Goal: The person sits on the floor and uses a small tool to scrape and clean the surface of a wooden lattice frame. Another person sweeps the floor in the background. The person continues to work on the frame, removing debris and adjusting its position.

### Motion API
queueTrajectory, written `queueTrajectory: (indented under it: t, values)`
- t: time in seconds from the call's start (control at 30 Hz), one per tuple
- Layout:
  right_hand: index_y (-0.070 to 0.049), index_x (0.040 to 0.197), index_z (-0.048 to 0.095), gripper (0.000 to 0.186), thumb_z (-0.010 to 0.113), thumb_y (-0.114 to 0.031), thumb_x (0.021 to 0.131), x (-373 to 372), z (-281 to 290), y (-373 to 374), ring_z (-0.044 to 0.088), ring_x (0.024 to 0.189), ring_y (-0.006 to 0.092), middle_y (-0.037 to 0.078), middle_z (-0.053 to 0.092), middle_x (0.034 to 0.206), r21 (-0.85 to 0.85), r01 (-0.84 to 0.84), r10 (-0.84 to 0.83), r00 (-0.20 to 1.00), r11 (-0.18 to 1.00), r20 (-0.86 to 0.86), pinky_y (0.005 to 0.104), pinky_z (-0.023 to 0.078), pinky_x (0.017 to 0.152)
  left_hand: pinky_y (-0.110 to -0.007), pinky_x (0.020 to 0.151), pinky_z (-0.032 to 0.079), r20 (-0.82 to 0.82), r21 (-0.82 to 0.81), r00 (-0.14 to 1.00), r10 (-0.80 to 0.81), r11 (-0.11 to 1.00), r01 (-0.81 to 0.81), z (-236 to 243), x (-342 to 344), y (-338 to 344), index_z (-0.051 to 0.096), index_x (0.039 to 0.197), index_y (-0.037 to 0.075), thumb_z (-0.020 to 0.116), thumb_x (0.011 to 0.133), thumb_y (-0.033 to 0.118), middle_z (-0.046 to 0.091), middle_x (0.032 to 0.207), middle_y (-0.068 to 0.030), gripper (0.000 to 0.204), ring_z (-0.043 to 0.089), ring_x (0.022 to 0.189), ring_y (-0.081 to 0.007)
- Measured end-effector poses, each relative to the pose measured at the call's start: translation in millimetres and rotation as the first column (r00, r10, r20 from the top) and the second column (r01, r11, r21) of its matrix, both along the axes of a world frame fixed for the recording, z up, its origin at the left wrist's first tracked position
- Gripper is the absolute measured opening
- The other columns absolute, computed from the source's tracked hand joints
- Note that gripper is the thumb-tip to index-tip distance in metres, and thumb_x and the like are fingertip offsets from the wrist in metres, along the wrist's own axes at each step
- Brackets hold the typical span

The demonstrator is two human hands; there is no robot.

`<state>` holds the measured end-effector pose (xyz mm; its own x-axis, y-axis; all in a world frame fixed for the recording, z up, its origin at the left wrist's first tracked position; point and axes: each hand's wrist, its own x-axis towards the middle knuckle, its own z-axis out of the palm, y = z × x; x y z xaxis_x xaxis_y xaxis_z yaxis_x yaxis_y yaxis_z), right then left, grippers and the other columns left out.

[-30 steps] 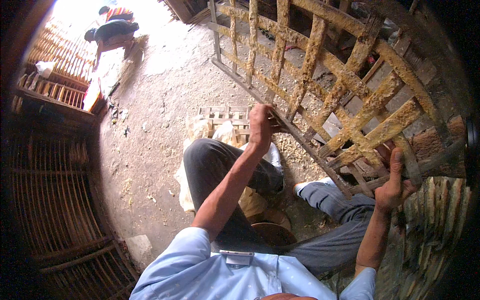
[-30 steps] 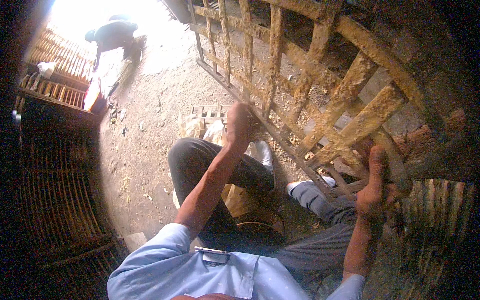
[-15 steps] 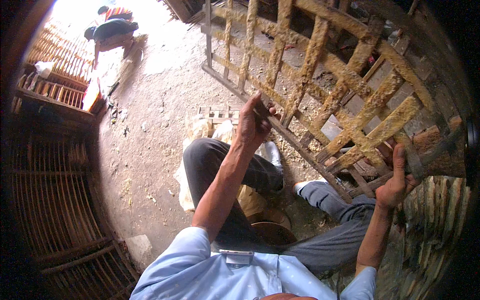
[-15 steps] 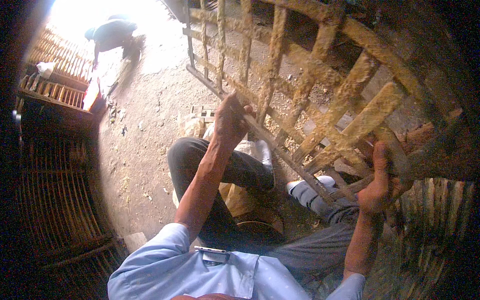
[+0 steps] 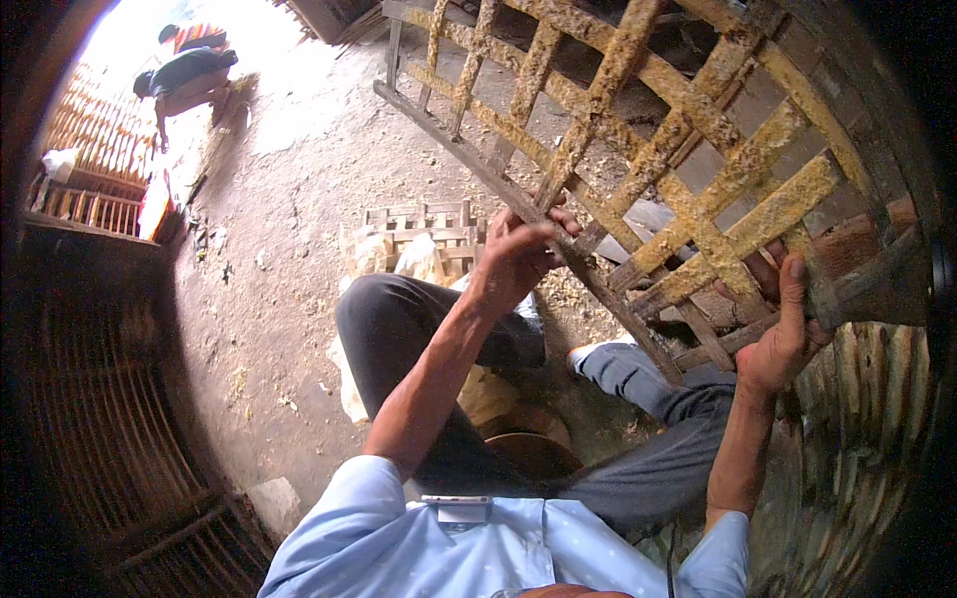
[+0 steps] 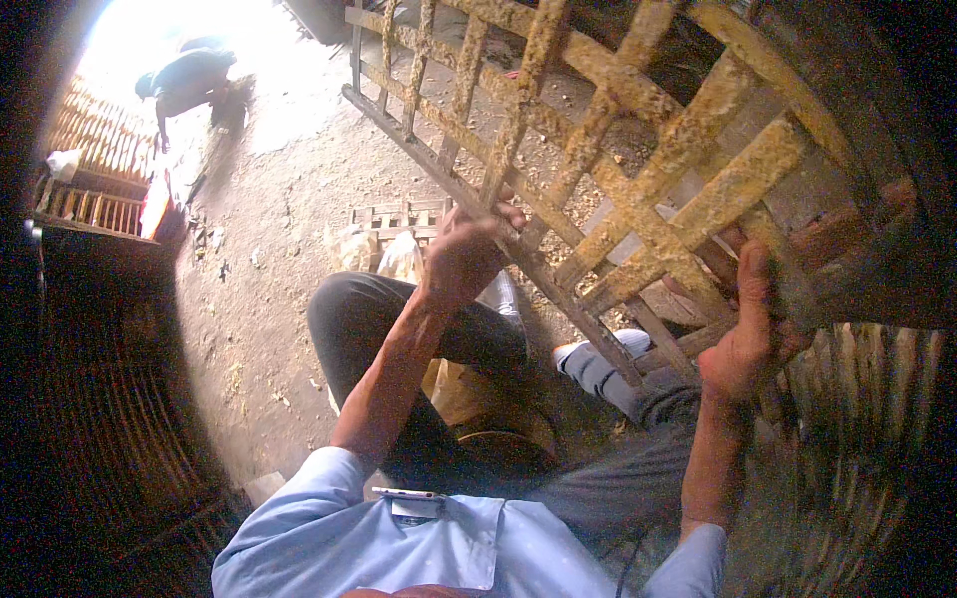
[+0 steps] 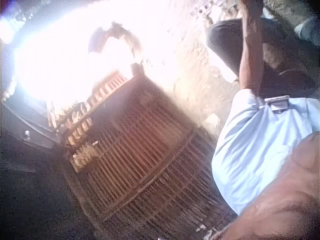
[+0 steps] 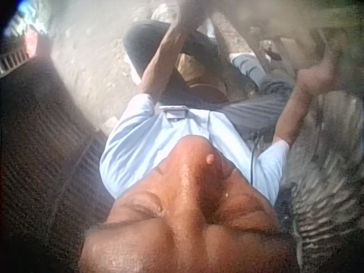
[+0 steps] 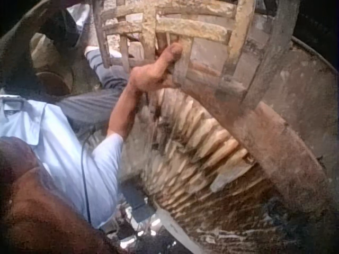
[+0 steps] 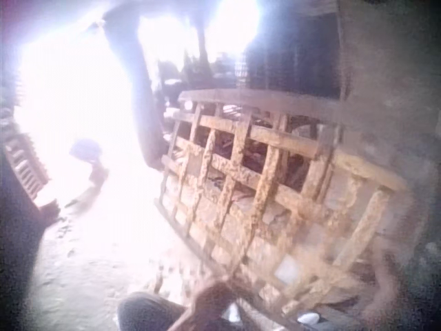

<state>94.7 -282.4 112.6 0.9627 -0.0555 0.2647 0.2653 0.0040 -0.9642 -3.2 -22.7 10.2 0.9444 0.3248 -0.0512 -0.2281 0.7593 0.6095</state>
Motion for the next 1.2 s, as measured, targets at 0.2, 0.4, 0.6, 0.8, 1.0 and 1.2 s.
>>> queueTrajectory:
  t: [0.2,0.4,0.6,0.8,1.0,1.2]
  values:
    - [0.009,0.118,0.061,0.037,0.061,-0.021,0.097,-12.6,5.4,10.2,0.068,0.097,0.0259,0.019,0.067,0.111,-0.004,-0.083,0.082,0.991,0.997,-0.104,0.0395,0.06,0.077,-0.034,0.057,0.061,-0.3,0.245,0.941,0.155,0.966,-0.081,-8.0,5.9,-11.6,0.051,0.109,-0.006,0.062,0.09,0.013,0.065,0.09,-0.0163,0.028,0.069,0.073,-0.0224]
    - [0.012,0.116,0.06,0.04,0.058,-0.023,0.098,-17.4,8.4,12.5,0.07,0.091,0.0275,0.023,0.068,0.107,0.027,-0.105,0.108,0.987,0.994,-0.123,0.0412,0.065,0.068,-0.038,0.065,0.062,-0.194,0.363,0.976,0.099,0.932,-0.023,-5.6,4.3,-23.4,0.044,0.118,-0.002,0.059,0.091,0.015,0.062,0.091,-0.0142,0.036,0.07,0.075,-0.0268]
    - [0.012,0.113,0.06,0.036,0.056,-0.021,0.099,-25.1,22.1,21.3,0.07,0.093,0.0275,0.022,0.067,0.109,-0.082,-0.167,0.164,0.985,0.983,-0.05,0.0418,0.065,0.067,-0.037,0.07,0.058,-0.32,0.23,0.939,0.125,0.972,-0.051,-6.6,4.7,-21.4,0.049,0.117,0.001,0.061,0.088,0.014,0.061,0.092,-0.0131,0.034,0.066,0.077,-0.0232]
    - [0.008,0.118,0.061,0.036,0.06,-0.023,0.098,-22.0,14.7,19.1,0.068,0.098,0.0249,0.017,0.067,0.112,0.028,-0.147,0.149,0.981,0.989,-0.122,0.0362,0.058,0.082,-0.04,0.07,0.062,-0.141,0.001,0.99,0.03,1.0,-0.03,-19.9,4.8,-24.5,0.043,0.122,-0.001,0.059,0.089,0.007,0.061,0.096,-0.012,0.038,0.069,0.077,-0.0244]
    - [0.01,0.121,0.059,0.037,0.058,-0.021,0.099,-30.0,25.5,27.0,0.067,0.099,0.0268,0.018,0.065,0.116,0.067,-0.139,0.152,0.959,0.988,-0.238,0.0376,0.057,0.085,-0.034,0.083,0.057,-0.273,0.43,0.954,0.126,0.903,0.004,-5.2,1.5,-32.4,0.035,0.131,-0.003,0.067,0.083,0.002,0.061,0.104,-0.0156,0.058,0.069,0.092,-0.0244]
    - [0.01,0.123,0.058,0.037,0.058,-0.018,0.098,-27.4,18.3,17.3,0.067,0.101,0.0245,0.018,0.065,0.119,-0.014,-0.179,0.175,0.973,0.984,-0.148,0.0365,0.056,0.086,-0.036,0.088,0.055,-0.239,0.544,0.957,0.164,0.839,-0.008,-10.5,3.8,-36.8,0.031,0.137,-0.004,0.07,0.081,0.001,0.06,0.111,-0.0193,0.068,0.066,0.101,-0.0247]
